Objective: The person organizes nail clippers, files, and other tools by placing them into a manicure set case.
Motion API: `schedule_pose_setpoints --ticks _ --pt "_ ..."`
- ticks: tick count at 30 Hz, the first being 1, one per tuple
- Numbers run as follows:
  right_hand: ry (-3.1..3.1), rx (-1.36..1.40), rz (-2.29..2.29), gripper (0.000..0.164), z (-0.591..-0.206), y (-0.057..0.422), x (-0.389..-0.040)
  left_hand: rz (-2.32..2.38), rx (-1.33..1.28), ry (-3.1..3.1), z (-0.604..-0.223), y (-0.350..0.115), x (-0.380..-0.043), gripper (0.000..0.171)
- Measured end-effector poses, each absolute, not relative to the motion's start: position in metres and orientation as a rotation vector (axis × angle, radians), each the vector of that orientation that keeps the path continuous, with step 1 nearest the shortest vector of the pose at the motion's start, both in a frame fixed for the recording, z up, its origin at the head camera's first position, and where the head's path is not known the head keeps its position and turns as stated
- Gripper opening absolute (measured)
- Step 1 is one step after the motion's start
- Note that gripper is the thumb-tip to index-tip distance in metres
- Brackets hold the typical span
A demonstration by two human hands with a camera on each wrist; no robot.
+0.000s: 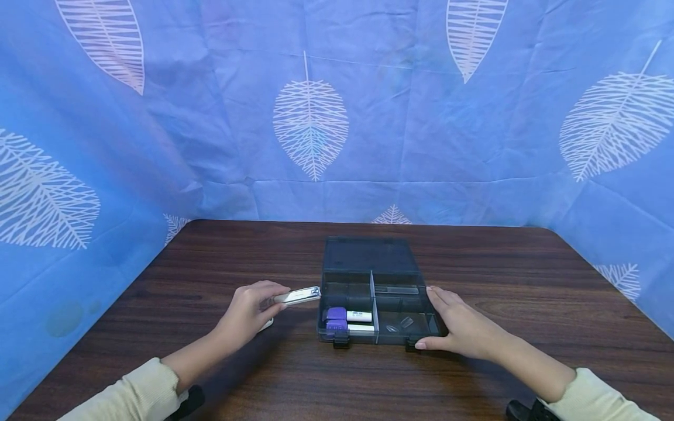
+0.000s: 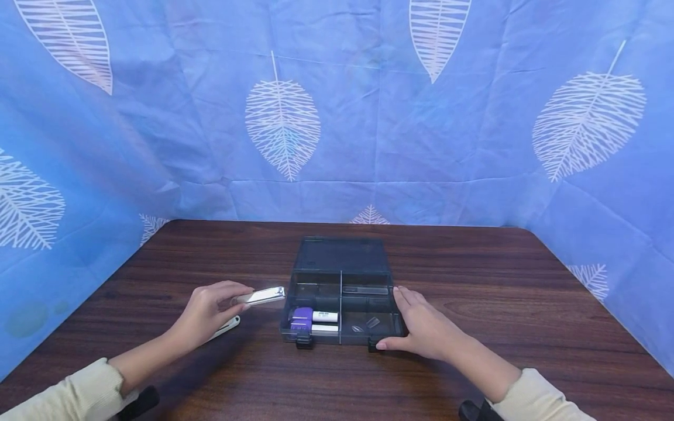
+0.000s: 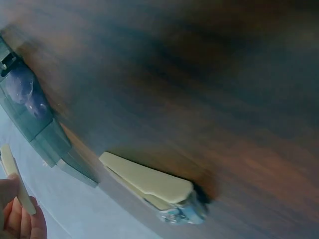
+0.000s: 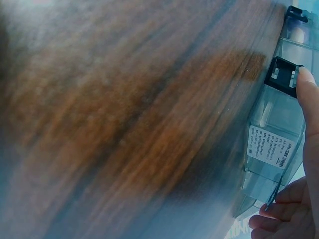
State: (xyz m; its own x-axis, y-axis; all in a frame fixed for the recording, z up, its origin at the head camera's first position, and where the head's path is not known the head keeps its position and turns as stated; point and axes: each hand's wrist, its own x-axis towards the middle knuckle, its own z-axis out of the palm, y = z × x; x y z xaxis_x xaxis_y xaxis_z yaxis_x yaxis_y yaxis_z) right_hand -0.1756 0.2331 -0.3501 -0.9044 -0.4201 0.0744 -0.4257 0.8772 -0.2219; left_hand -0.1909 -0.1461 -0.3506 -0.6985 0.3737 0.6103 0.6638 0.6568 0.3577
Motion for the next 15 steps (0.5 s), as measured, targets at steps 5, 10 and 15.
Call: schedule_pose_setpoints --ticks 5,10,15 --pt "-3.025 0.681 0.375 0.11 -0.35 0.233 -0.176 -0.817 -0.788 -2.4 -0.348 -0.137 -0.197 0.025" --pt "-3.027 0.679 0.38 0.11 -0.351 0.234 -0.176 -0.861 -0.801 -2.41 -0.349 -0.128 -0.205 0.025" --pt "-3.03 0.674 0.383 0.11 -0.351 0.234 -0.176 -0.879 -0.81 -2.411 -0.348 -0.12 -0.212 0.025"
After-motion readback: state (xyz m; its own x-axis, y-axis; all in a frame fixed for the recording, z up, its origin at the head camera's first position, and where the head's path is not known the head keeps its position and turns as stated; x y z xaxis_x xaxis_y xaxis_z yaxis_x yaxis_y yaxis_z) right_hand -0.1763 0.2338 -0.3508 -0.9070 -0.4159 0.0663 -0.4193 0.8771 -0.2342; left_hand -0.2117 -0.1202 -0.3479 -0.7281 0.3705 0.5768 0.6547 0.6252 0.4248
